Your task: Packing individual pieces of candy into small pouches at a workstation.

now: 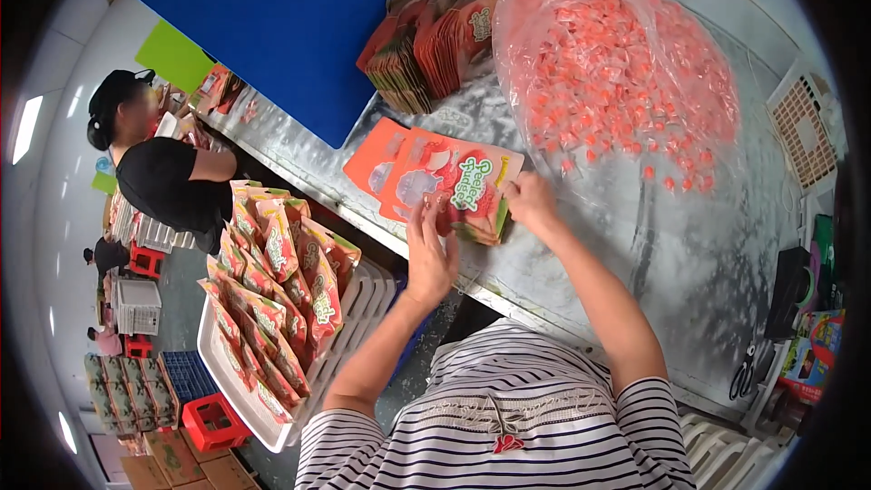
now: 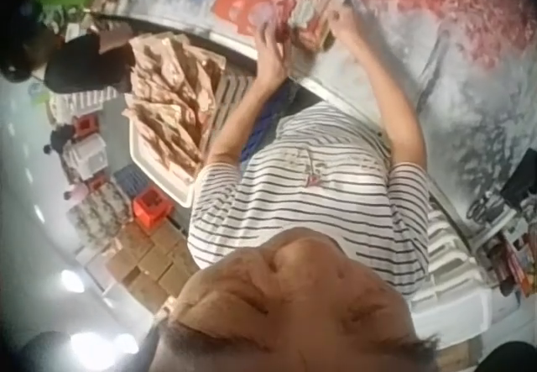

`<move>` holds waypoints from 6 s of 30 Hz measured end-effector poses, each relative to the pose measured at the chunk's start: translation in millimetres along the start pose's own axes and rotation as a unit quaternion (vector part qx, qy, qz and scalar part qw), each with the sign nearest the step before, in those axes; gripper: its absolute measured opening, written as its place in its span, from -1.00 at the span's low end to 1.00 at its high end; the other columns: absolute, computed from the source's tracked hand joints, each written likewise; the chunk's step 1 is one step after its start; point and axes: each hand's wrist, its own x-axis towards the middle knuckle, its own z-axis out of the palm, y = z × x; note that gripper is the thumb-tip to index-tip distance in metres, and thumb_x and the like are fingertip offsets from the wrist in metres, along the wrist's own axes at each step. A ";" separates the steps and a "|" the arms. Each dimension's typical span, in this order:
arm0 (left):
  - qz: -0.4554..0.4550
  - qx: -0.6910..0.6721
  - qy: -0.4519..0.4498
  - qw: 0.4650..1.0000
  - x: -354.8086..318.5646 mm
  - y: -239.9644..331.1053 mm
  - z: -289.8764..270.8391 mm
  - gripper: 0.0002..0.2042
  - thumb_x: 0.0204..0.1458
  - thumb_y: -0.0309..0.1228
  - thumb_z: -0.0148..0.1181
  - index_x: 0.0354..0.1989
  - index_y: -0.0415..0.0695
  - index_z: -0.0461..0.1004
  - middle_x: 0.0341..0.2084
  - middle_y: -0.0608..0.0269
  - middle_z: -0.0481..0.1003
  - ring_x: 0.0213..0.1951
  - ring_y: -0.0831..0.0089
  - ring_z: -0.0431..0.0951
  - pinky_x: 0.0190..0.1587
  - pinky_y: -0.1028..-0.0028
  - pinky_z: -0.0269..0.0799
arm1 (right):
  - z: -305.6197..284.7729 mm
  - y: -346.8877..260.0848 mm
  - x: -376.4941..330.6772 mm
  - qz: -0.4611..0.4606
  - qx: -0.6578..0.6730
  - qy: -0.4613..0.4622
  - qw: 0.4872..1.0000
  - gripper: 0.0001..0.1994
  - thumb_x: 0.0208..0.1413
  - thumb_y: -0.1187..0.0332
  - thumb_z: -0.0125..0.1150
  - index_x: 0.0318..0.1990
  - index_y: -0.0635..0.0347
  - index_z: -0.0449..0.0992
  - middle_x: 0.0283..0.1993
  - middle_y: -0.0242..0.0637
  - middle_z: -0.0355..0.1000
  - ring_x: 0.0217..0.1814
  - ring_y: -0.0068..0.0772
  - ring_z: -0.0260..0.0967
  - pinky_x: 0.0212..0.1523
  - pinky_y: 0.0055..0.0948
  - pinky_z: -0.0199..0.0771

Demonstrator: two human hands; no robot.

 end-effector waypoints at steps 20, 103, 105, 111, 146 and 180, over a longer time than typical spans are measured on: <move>0.062 0.126 -0.190 0.972 -27.6 -16.5 43.9 -0.55 -0.11 -0.33 0.23 0.04 -0.08 0.41 0.06 -0.09 0.35 0.10 -0.06 0.32 0.14 -0.03 0.20 | -37.0 18.0 -18.3 0.240 0.655 -0.245 0.673 -0.84 0.16 0.29 0.21 -0.34 0.19 0.52 -0.44 -0.39 0.46 -0.51 -0.59 0.39 -0.45 -0.52 0.47; 0.125 -0.069 -0.377 0.915 67.3 121.2 -42.0 -0.85 -0.12 -0.55 0.28 -0.32 -0.20 0.53 -0.28 0.12 0.56 -0.37 0.14 0.57 -0.33 0.30 0.50 | -153.5 164.3 -156.2 0.164 0.252 0.255 0.919 -0.70 0.23 0.38 0.06 0.08 0.27 0.40 -0.01 -0.13 0.46 0.00 -0.23 0.43 0.05 -0.38 0.37; 0.110 -0.080 -0.378 0.916 62.2 118.8 -40.5 -0.88 -0.10 -0.51 0.26 -0.36 -0.18 0.50 -0.34 0.15 0.54 -0.37 0.11 0.52 -0.35 0.26 0.49 | -155.7 157.3 -156.1 0.158 0.234 0.209 0.936 -0.65 0.19 0.37 0.11 0.11 0.27 0.37 0.02 -0.10 0.43 0.03 -0.20 0.41 0.06 -0.36 0.37; 0.101 -0.081 -0.359 0.924 55.0 117.6 -42.7 -0.90 -0.07 -0.47 0.25 -0.40 -0.17 0.47 -0.40 0.15 0.52 -0.39 0.08 0.48 -0.40 0.23 0.47 | -140.5 113.0 -134.2 0.059 0.052 0.116 0.990 -0.39 -0.03 0.29 0.37 0.17 0.28 0.26 0.12 -0.06 0.29 0.18 -0.10 0.25 0.12 -0.29 0.33; 0.106 -0.092 -0.359 0.923 47.8 112.3 -32.8 -0.87 -0.11 -0.50 0.30 -0.37 -0.19 0.51 -0.30 0.10 0.56 -0.42 0.14 0.58 -0.36 0.32 0.51 | -124.9 81.2 -131.2 -0.043 -0.070 0.039 0.996 -0.71 0.02 0.38 0.27 -0.07 0.19 0.49 0.04 -0.15 0.28 0.12 0.02 0.19 0.09 -0.18 0.29; 0.195 -0.158 -0.381 0.890 65.2 133.2 6.9 -0.83 -0.08 -0.46 0.24 -0.32 -0.21 0.43 -0.41 0.04 0.48 -0.37 0.07 0.51 -0.30 0.23 0.44 | -148.6 6.2 -113.3 0.226 0.643 0.174 0.711 -0.86 0.23 0.33 0.13 -0.14 0.15 0.50 -0.37 -0.49 0.44 -0.46 -0.74 0.33 -0.58 -0.68 0.28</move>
